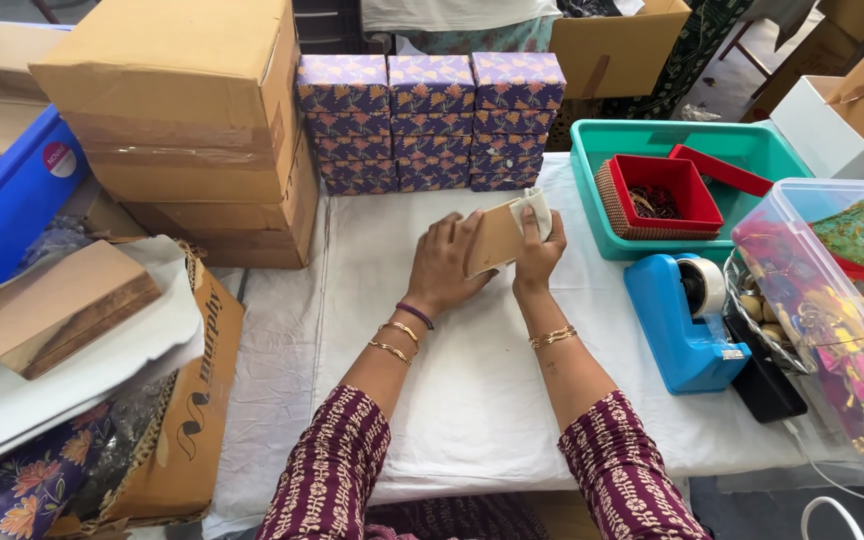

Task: The person wipes a small wooden box with a cloth, places a green decorative item inside, and closes the lid. They then wrap the box in patterned paper, folding the edges and securing them with tape from a dispenser.

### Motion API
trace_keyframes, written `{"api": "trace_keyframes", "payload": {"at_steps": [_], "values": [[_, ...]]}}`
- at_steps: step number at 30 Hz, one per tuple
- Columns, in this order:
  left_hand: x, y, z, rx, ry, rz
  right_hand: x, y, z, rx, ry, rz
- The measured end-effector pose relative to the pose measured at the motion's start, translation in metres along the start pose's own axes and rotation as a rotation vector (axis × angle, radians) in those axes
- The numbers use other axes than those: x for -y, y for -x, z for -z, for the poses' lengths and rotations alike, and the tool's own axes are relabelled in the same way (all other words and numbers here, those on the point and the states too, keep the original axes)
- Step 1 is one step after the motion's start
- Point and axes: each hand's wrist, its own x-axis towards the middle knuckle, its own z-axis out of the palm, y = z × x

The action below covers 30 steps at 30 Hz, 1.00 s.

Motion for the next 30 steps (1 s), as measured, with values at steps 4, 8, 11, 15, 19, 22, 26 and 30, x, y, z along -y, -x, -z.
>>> {"api": "trace_keyframes", "payload": {"at_steps": [4,8,11,15,19,22,26,30], "values": [[0.003,0.0,-0.016,0.151,0.225,0.209,0.046,0.012,-0.023,-0.106,-0.155,-0.082],[0.028,0.002,-0.064,0.098,0.916,0.496,-0.019,0.005,-0.004,0.159,-0.353,-0.087],[0.041,0.001,-0.061,0.06,1.437,0.746,-0.001,0.04,-0.029,0.511,0.237,0.169],[0.051,0.004,-0.03,0.106,1.635,0.881,0.026,0.048,-0.044,0.624,0.617,0.49],[0.039,-0.001,-0.024,0.255,1.591,0.859,0.048,0.036,-0.045,0.398,0.532,0.181],[0.046,0.0,-0.036,0.28,1.587,0.845,0.028,0.038,-0.032,0.368,0.553,0.256],[0.059,0.003,-0.016,0.173,1.8,0.781,0.055,0.066,-0.052,0.626,0.7,0.604],[0.058,0.004,-0.022,0.255,1.722,0.768,0.038,0.052,-0.048,0.613,0.636,0.558]]}}
